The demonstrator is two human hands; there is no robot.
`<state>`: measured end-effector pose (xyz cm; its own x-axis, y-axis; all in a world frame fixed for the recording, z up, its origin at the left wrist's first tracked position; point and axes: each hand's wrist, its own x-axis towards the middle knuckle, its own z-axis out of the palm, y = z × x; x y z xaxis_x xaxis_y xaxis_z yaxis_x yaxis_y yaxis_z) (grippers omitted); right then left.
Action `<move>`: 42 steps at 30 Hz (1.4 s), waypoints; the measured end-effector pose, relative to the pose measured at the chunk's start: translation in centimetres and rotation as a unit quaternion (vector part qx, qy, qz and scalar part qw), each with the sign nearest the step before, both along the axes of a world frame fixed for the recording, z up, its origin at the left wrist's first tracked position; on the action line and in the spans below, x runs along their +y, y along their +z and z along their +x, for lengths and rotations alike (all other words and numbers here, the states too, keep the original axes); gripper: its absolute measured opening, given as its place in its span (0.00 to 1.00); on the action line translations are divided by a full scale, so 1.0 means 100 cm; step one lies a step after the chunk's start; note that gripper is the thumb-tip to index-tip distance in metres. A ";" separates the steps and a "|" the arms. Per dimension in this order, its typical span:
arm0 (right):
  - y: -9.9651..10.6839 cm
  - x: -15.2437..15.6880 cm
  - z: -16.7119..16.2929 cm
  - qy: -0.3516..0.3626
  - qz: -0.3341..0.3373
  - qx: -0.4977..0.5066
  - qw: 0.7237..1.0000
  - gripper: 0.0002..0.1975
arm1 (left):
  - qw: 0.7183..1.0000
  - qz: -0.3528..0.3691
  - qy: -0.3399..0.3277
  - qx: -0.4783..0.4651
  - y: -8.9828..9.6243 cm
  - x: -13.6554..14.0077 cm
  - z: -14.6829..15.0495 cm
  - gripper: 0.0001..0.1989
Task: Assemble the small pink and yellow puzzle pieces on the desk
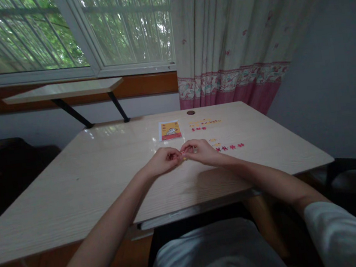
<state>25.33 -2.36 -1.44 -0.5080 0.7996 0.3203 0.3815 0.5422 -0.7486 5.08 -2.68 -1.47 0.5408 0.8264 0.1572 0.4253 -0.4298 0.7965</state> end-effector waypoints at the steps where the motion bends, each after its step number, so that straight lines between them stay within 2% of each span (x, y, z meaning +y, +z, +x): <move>1: -0.001 0.000 0.000 -0.002 0.006 -0.004 1.000 0.07 | 1.000 0.000 0.000 0.000 -0.001 0.000 0.000 0.11; 6: -0.004 0.001 -0.001 -0.035 0.058 0.024 0.997 0.10 | 1.000 -0.011 0.012 -0.025 -0.002 0.001 0.000 0.10; 10: -0.006 0.006 0.002 -0.095 0.123 0.023 0.988 0.13 | 0.988 -0.020 0.104 -0.111 0.001 0.002 0.004 0.10; 14: -0.006 0.010 0.006 -0.103 0.168 -0.013 0.980 0.12 | 0.964 -0.048 0.166 -0.204 0.002 0.006 0.009 0.12; 26: -0.009 0.012 0.006 -0.107 0.225 -0.068 0.966 0.13 | 0.959 -0.061 0.154 -0.229 0.002 0.004 0.011 0.12; 33: -0.004 0.015 0.016 -0.117 0.357 -0.010 0.927 0.12 | 0.947 -0.064 0.181 -0.256 0.007 0.006 0.010 0.18; 37: 0.004 0.019 0.027 -0.132 0.376 -0.005 0.917 0.11 | 0.953 -0.013 0.216 -0.214 0.008 0.012 0.000 0.15; 42: 0.006 0.018 0.031 -0.123 0.411 0.002 0.903 0.11 | 0.960 0.147 0.237 -0.006 0.006 0.014 -0.016 0.11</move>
